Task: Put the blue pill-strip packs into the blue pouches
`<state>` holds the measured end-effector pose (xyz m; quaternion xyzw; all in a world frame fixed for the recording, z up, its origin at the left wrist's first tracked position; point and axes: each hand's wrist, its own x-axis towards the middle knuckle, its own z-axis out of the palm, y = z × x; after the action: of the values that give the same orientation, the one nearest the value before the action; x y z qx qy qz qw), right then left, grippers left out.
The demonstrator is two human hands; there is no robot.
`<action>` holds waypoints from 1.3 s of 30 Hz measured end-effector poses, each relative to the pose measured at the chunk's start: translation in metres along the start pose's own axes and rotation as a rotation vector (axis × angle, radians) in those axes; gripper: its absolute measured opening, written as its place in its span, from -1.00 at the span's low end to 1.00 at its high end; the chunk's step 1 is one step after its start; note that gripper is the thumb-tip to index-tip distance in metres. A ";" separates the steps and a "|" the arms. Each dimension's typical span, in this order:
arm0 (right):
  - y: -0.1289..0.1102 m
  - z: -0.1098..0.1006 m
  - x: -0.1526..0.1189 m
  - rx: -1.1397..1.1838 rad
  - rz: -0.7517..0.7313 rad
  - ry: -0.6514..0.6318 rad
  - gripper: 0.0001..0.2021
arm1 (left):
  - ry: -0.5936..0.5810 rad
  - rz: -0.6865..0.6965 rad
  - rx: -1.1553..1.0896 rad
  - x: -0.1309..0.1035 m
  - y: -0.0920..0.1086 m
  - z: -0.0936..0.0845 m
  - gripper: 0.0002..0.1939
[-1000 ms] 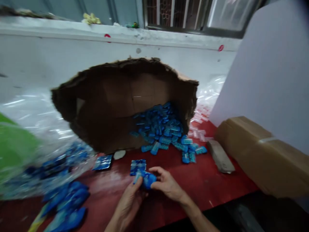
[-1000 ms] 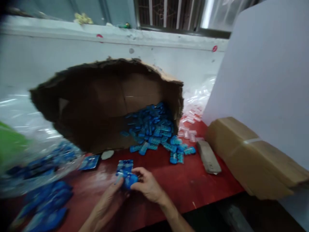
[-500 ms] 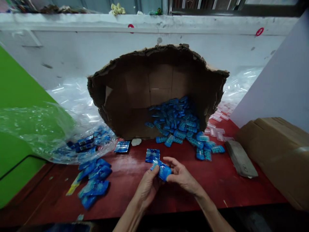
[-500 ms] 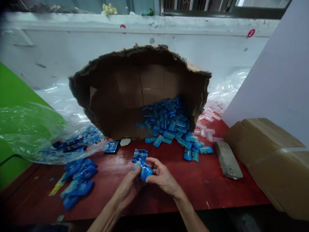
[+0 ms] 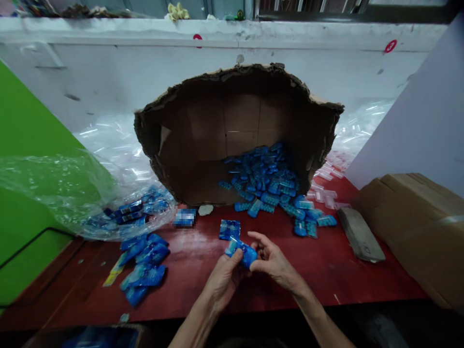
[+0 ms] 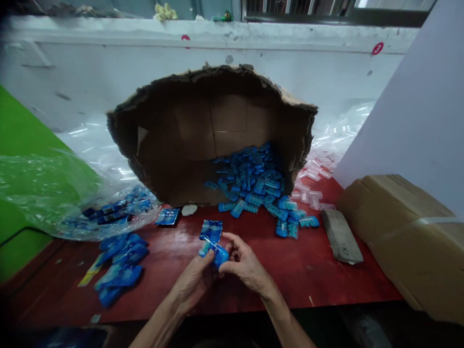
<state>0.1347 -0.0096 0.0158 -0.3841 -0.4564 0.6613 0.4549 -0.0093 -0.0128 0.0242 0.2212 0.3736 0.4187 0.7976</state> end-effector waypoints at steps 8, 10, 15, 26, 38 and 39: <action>-0.004 -0.002 -0.005 0.081 0.091 -0.168 -0.33 | -0.089 -0.077 -0.009 -0.006 -0.002 -0.001 -0.82; -0.004 -0.002 -0.006 0.081 0.089 -0.200 -0.37 | -0.066 -0.071 -0.014 -0.006 -0.004 -0.002 -0.79; 0.002 -0.001 -0.006 -0.009 0.022 -0.100 -0.47 | 0.042 -0.071 0.038 -0.005 -0.005 0.001 -0.73; 0.007 0.005 -0.003 -0.092 -0.071 -0.014 -0.42 | 0.145 -0.232 0.106 -0.002 0.010 0.005 -0.67; 0.013 -0.005 -0.001 -0.171 -0.167 0.003 -0.47 | 0.263 -0.170 0.152 0.004 -0.001 0.021 -0.65; 0.016 -0.007 0.001 -0.106 -0.118 -0.041 -0.44 | 0.236 -0.190 0.140 0.003 0.001 0.020 -0.65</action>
<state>0.1369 -0.0099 -0.0020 -0.3661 -0.5219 0.6160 0.4628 0.0067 -0.0109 0.0358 0.1891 0.5122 0.3375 0.7668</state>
